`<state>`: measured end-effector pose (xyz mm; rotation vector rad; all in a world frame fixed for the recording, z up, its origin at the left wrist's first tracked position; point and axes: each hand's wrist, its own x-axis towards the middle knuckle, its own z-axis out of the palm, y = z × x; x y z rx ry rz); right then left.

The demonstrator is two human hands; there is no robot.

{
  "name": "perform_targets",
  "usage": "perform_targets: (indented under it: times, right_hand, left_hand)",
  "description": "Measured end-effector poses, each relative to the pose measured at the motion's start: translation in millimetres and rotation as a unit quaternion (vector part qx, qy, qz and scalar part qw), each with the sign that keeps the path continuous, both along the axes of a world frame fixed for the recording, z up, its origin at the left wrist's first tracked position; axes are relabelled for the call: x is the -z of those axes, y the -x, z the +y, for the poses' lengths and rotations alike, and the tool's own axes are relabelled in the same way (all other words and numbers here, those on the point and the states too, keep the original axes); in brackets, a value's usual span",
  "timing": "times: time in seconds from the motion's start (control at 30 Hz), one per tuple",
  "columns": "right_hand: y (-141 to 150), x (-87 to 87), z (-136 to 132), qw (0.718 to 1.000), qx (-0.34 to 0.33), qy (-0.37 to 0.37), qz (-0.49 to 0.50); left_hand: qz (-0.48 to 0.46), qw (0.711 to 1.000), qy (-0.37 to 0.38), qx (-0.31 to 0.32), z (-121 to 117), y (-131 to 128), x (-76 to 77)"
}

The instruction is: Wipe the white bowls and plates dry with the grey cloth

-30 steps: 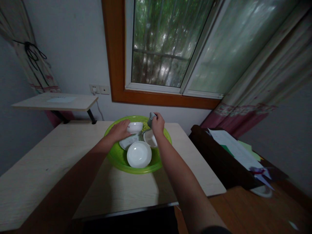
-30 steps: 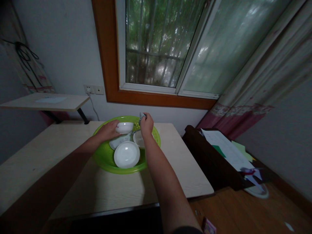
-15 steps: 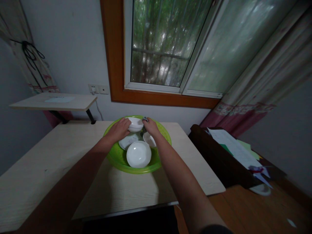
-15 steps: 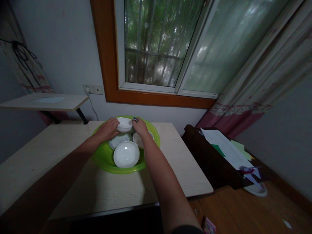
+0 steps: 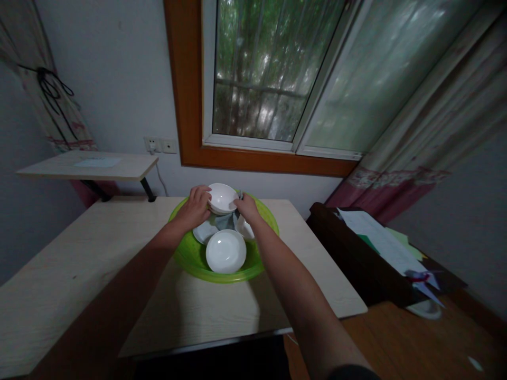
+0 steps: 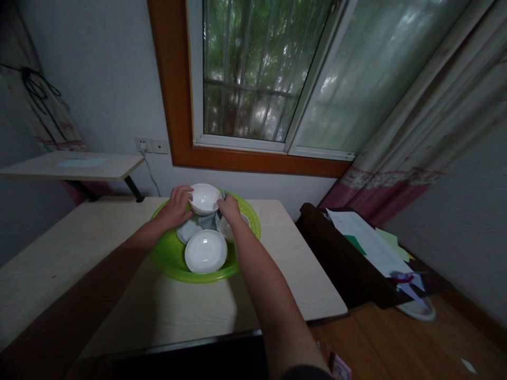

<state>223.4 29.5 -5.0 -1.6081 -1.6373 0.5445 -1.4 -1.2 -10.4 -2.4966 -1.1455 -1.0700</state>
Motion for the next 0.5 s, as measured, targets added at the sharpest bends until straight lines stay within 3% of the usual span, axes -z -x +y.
perform_targets:
  times: [0.13, 0.27, 0.4, 0.5]
  right_hand:
    - [1, -6.0, -1, 0.997, 0.033, -0.034, -0.063]
    - [3, -8.0, -4, 0.995, 0.013, -0.084, -0.054]
    - [9, -7.3, -8, 0.991, -0.021, -0.124, -0.036]
    - [12, -6.3, -10, 0.988, -0.042, -0.142, -0.036]
  left_hand:
    - [-0.193, 0.977, 0.093, 0.005, 14, 4, 7.6]
    - [-0.372, 0.874, 0.312, 0.022, 21, 6, 7.4]
    - [-0.427, 0.797, 0.423, 0.052, 21, 4, 3.6]
    - [-0.439, 0.777, 0.446, 0.067, 19, 2, 1.8]
